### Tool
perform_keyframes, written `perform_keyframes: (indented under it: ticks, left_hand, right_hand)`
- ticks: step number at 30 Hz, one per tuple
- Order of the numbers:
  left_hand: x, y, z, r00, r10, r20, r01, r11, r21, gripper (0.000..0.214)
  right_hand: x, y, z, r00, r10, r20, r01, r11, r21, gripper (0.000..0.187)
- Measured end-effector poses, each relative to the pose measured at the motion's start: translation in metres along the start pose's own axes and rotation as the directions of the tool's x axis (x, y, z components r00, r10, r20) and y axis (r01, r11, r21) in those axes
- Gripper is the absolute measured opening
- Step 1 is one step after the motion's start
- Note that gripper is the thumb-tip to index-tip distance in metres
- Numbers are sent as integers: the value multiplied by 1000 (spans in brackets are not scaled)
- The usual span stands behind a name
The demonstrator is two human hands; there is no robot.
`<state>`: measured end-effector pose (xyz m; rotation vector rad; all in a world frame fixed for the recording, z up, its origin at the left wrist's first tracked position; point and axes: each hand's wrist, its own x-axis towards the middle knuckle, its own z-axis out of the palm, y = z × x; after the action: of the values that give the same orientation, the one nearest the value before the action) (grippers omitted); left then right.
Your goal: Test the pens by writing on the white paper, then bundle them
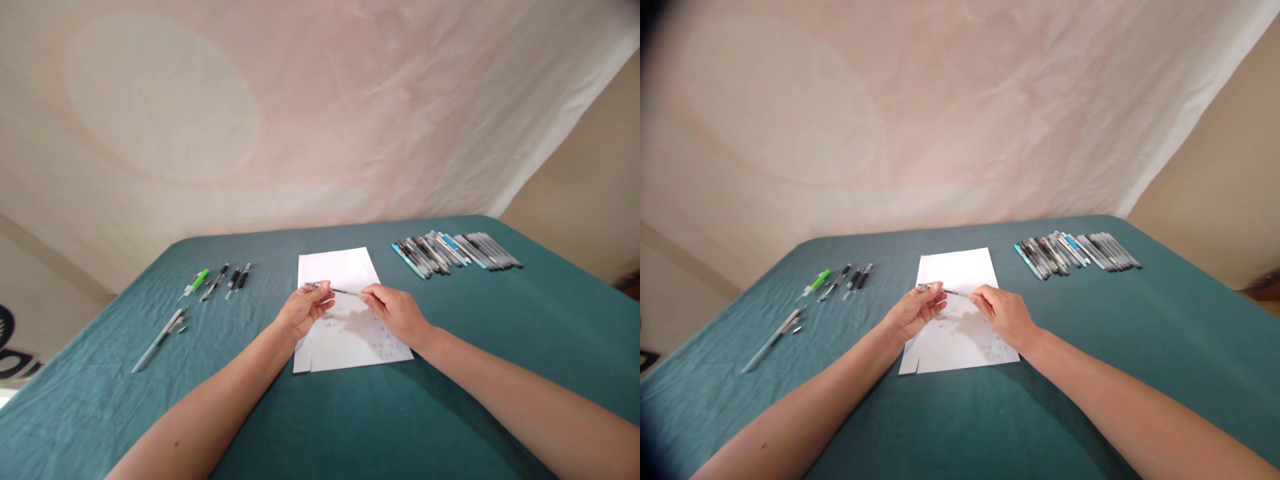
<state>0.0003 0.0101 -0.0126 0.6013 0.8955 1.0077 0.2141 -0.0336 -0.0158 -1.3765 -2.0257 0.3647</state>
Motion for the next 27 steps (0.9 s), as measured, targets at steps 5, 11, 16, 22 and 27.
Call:
perform_keyframes:
  ticks: [5,11,16,22,27]
  left_hand:
    - [0,-2,3,1000,27,8,-27,999,20,18]
    - [0,-2,3,999,39,10,-39,999,18,18]
    - [-1,-3,3,999,43,10,-44,999,17,18]
    - [0,-3,2,999,46,9,-47,999,18,20]
    - [1,-4,1,999,43,9,-43,999,14,19]
  right_hand:
    - [0,2,3,998,37,-56,-35,999,23,20]
    - [0,3,5,999,32,-30,-33,999,-6,24]
    - [0,4,6,1000,4,-12,-5,1000,-17,17]
    - [0,5,6,999,32,-41,-34,999,-30,25]
    - [-1,4,5,1000,12,7,-12,1000,-22,23]
